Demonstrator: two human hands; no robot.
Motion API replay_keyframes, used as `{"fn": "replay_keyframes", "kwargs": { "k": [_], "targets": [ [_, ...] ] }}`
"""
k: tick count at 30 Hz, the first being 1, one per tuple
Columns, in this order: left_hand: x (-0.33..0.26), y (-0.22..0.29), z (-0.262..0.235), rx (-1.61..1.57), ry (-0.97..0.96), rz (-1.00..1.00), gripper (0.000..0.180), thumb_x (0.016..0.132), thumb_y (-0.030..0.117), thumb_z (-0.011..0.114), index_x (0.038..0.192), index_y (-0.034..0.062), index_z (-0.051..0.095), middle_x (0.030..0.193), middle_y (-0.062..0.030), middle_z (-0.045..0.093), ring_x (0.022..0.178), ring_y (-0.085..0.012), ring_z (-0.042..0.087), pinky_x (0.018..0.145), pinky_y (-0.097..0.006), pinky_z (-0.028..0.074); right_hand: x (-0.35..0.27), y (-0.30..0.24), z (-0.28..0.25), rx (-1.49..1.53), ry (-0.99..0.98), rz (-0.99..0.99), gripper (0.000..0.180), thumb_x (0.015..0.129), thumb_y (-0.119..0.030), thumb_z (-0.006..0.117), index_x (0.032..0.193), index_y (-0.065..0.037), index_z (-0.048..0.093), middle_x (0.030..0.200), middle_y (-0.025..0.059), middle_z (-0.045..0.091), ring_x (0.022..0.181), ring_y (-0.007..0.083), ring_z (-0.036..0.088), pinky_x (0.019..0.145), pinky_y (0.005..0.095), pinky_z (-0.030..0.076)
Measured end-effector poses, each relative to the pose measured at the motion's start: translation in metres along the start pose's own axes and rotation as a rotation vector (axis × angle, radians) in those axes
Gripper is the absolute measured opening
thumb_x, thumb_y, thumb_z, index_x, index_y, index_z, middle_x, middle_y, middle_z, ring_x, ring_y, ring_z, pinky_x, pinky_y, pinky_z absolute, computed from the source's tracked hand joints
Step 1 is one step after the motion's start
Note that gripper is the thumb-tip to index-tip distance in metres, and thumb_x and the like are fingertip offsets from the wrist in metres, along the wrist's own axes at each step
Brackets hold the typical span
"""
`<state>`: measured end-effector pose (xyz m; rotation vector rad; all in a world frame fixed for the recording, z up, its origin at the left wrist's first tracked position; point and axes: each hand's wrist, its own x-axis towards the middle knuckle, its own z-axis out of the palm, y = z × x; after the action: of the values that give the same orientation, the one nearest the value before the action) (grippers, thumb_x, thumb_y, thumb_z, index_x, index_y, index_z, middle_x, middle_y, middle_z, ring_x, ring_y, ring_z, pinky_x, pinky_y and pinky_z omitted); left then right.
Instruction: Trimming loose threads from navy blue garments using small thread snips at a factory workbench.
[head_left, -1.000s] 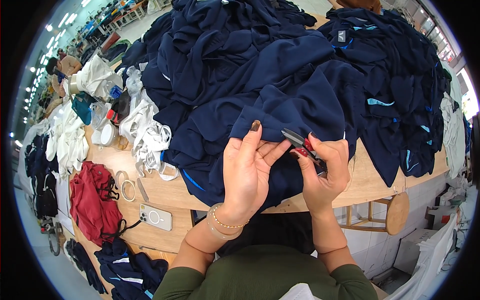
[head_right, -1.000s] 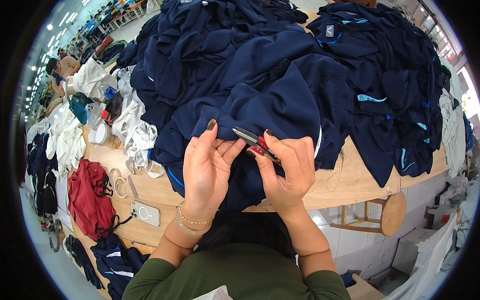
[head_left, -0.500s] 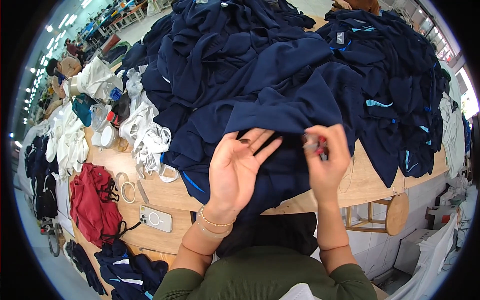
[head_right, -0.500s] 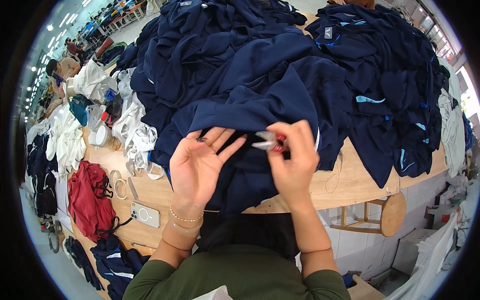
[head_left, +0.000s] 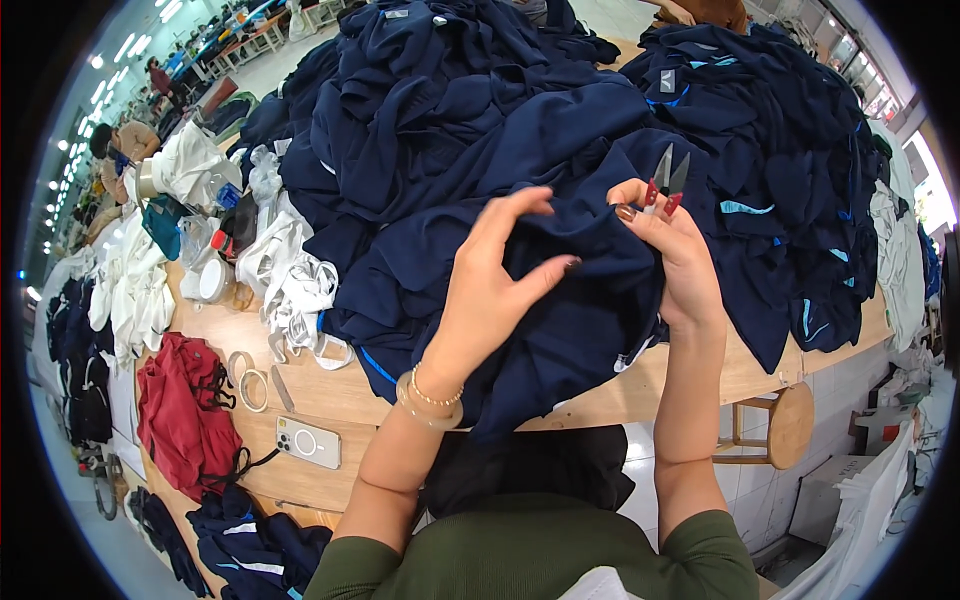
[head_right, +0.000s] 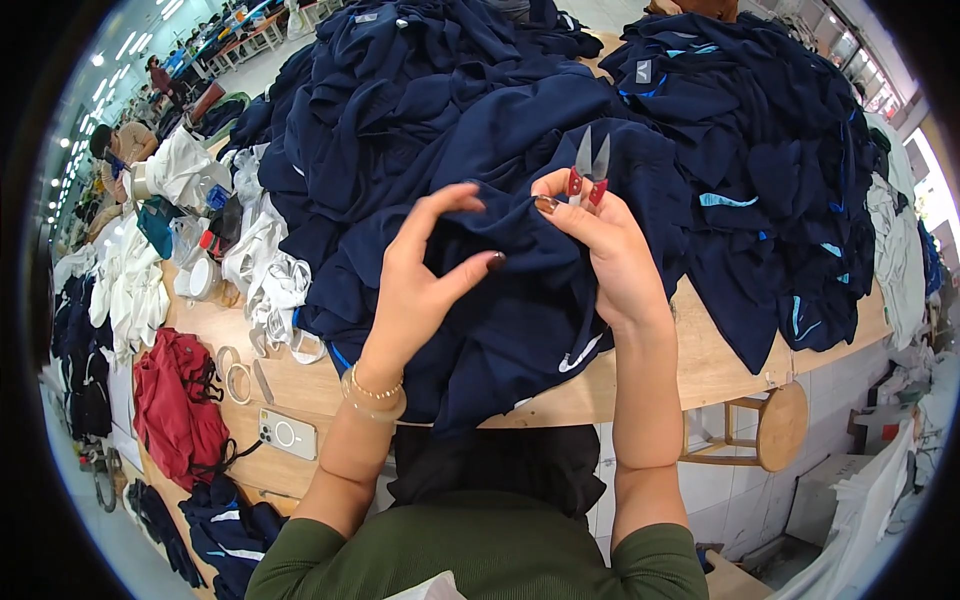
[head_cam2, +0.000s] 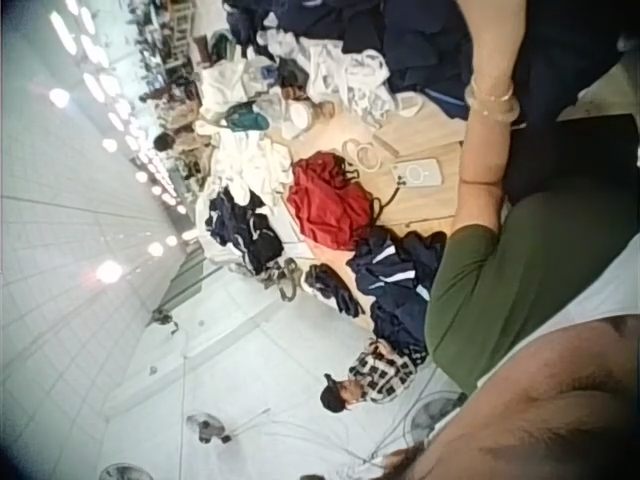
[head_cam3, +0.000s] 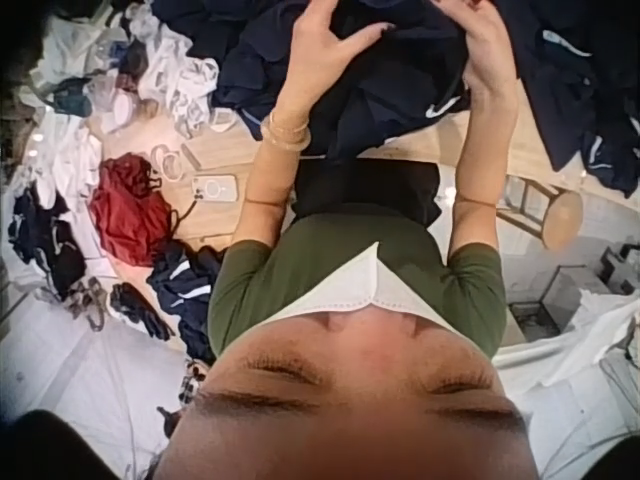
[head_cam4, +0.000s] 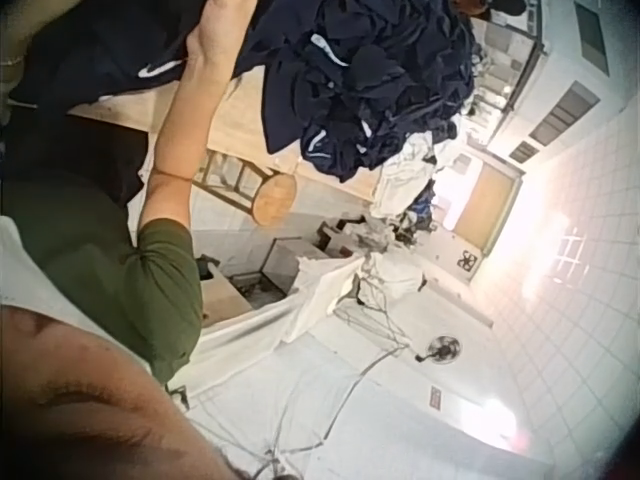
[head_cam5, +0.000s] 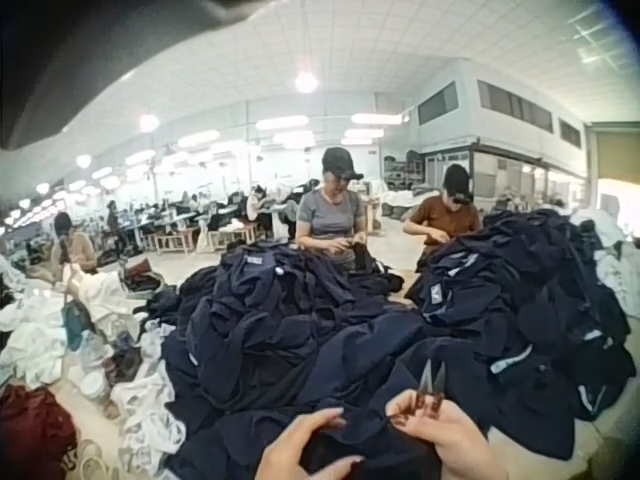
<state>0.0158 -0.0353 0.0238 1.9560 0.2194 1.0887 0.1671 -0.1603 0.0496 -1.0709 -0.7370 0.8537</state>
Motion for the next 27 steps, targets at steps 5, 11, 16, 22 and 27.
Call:
{"fn": "replay_keyframes", "kwargs": {
  "k": [5, 11, 16, 22, 27],
  "targets": [
    [0.001, -0.012, -0.014, -0.535, -0.065, -0.425, 0.016, 0.092, 0.008, 0.064, 0.097, -0.0062, 0.069, 0.082, 0.0025, 0.066, 0.075, -0.0024, 0.055, 0.067, -0.018, 0.043, 0.010, -0.011, -0.018, -0.004, 0.009, 0.012, 0.013, 0.087, -0.012, 0.062, 0.097, -0.004, 0.063, 0.091, -0.0014, 0.062, 0.088, 0.0063, 0.055, 0.085, 0.0205, 0.039],
    [-0.004, -0.016, -0.023, -0.688, -0.101, -0.468, 0.023, 0.095, 0.016, 0.063, 0.099, -0.0055, 0.070, 0.083, 0.0051, 0.065, 0.075, -0.0003, 0.052, 0.070, -0.016, 0.042, 0.014, -0.013, -0.018, -0.079, 0.009, -0.014, 0.012, 0.086, -0.011, 0.063, 0.095, -0.003, 0.063, 0.090, 0.0001, 0.062, 0.086, 0.0064, 0.057, 0.084, 0.0204, 0.041],
    [0.000, -0.002, -0.022, -0.760, -0.289, -0.707, 0.022, 0.095, 0.013, 0.061, 0.104, -0.0049, 0.070, 0.093, 0.0034, 0.067, 0.082, -0.0002, 0.056, 0.075, -0.015, 0.044, 0.026, -0.009, -0.014, -0.162, -0.097, 0.011, 0.014, 0.088, -0.008, 0.060, 0.101, -0.002, 0.061, 0.094, 0.0007, 0.062, 0.090, 0.0069, 0.059, 0.087, 0.0214, 0.043],
    [-0.007, -0.010, -0.019, -0.875, -0.227, -0.739, 0.026, 0.095, 0.016, 0.060, 0.108, -0.0052, 0.068, 0.100, -0.0026, 0.070, 0.087, -0.0041, 0.062, 0.079, -0.018, 0.048, 0.030, 0.014, -0.013, -0.715, 0.110, -0.199, 0.018, 0.097, -0.019, 0.057, 0.101, -0.002, 0.056, 0.089, 0.0006, 0.056, 0.082, 0.0071, 0.048, 0.075, 0.0216, 0.041],
    [-0.010, -0.005, -0.021, -1.014, -0.156, -0.793, 0.025, 0.096, 0.014, 0.057, 0.105, -0.0054, 0.068, 0.101, -0.0058, 0.071, 0.088, -0.0068, 0.064, 0.078, -0.018, 0.049, -0.007, 0.010, -0.005, -0.608, 0.254, -0.408, 0.016, 0.091, -0.010, 0.063, 0.102, 0.001, 0.059, 0.088, 0.0021, 0.056, 0.078, 0.0087, 0.053, 0.070, 0.0219, 0.043]
  ]
}}
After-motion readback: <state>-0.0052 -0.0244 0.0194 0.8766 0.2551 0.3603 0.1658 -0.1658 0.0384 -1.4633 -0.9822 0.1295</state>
